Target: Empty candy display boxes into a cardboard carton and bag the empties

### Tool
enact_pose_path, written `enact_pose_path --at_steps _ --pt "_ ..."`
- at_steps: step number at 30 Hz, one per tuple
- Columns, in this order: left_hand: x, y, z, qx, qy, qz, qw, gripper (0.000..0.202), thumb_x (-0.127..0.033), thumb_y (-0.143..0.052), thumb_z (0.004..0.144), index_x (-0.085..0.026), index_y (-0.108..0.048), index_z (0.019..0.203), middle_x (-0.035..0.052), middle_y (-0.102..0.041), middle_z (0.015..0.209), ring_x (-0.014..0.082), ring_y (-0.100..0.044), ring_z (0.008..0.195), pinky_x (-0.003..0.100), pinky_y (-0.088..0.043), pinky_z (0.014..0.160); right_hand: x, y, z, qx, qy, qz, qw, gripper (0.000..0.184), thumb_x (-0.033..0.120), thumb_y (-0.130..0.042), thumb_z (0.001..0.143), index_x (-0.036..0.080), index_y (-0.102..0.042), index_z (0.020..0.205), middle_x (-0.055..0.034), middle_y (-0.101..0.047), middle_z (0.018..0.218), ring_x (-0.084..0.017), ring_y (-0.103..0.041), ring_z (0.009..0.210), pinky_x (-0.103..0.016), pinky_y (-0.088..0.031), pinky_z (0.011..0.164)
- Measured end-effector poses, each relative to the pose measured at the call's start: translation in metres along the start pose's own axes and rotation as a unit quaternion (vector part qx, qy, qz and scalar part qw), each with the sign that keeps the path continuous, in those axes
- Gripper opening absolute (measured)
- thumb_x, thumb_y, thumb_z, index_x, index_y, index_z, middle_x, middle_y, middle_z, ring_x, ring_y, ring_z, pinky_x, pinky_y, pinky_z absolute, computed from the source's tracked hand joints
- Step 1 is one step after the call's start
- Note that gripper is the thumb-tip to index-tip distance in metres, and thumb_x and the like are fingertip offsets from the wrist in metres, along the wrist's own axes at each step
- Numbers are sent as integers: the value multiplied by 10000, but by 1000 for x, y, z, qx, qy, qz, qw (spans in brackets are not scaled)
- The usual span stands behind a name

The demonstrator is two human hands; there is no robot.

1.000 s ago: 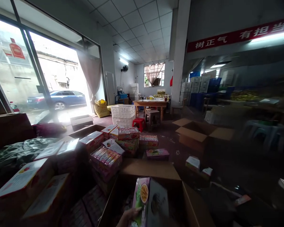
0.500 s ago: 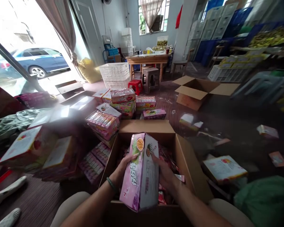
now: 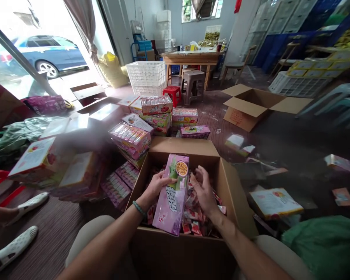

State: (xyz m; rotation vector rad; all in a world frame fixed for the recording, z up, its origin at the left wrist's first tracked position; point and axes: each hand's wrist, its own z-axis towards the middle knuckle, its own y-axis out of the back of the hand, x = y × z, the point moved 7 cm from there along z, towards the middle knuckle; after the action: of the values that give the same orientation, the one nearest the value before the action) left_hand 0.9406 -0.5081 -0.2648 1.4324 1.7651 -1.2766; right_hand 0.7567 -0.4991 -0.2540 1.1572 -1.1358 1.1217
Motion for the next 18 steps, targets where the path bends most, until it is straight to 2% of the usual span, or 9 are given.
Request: enact_pose_path --at_steps 1,2,4,6,8,10,12,14,18 --pt "-1 1 2 3 -15 32 999 522 -237 -844 552 -97 -741 1044 45 -729 760 185 -650 631 279 -514 618 18 0 -3 6 110 -105 988 571 621 -632 899 232 -586 1315 -142 -565 1437 -343 -423 1404 -528 -271 1179" --pt "0 2 3 9 -28 64 997 531 -214 -825 560 -103 -747 1073 28 -724 759 169 -632 627 258 -494 608 32 -8 -11 45 213 -196 956 491 573 -620 933 233 -607 1287 -131 -590 1401 -338 -413 1407 -524 -242 1180" --pt "3 6 5 18 -38 120 992 533 -176 -764 586 -114 -760 1115 1 -712 750 138 -587 607 228 -450 588 41 -32 -33 160 338 -326 868 393 505 -617 966 204 -645 1218 -126 -639 1313 -330 -441 1372 -505 -237 1154" --pt "7 9 5 20 -35 167 985 546 -145 -719 587 -120 -772 1130 -21 -695 721 126 -550 588 217 -408 569 35 -50 -51 251 361 -408 800 385 501 -659 949 159 -670 1126 -130 -668 1206 -315 -511 1260 -478 -275 1099" --pt "9 10 4 22 -35 207 977 588 -114 -710 568 -133 -777 1152 -39 -684 699 130 -539 591 213 -378 562 26 -62 -58 304 345 -464 757 382 503 -715 909 136 -692 1011 -126 -669 1111 -293 -546 1127 -462 -297 1047" --pt "9 8 3 32 -39 232 971 619 -84 -717 545 -143 -783 1158 -48 -676 677 130 -525 587 211 -344 543 20 -68 -61 349 337 -489 725 263 417 -724 912 156 -700 893 -92 -660 1008 -254 -548 1016 -436 -301 992" --pt "9 5 4 44 -33 223 973 601 -78 -735 540 -136 -791 1135 -40 -682 671 128 -514 574 215 -336 531 20 -68 -60 363 342 -482 720 188 322 -695 932 177 -688 813 -64 -647 949 -219 -535 940 -411 -289 943" --pt "9 8 7 44 -12 191 980 549 -81 -764 529 -121 -798 1076 -22 -691 670 126 -519 556 219 -355 528 25 -61 -58 357 364 -450 733 241 292 -667 951 180 -649 738 -39 -628 874 -190 -514 865 -387 -280 898" --pt "17 38 17 -34 77 85 993 272 -92 -752 500 -119 -763 770 11 -673 589 140 -555 486 239 -409 495 45 -31 -53 292 397 -369 788 374 280 -590 1000 167 -550 646 -2 -563 740 -148 -456 744 -364 -261 824"
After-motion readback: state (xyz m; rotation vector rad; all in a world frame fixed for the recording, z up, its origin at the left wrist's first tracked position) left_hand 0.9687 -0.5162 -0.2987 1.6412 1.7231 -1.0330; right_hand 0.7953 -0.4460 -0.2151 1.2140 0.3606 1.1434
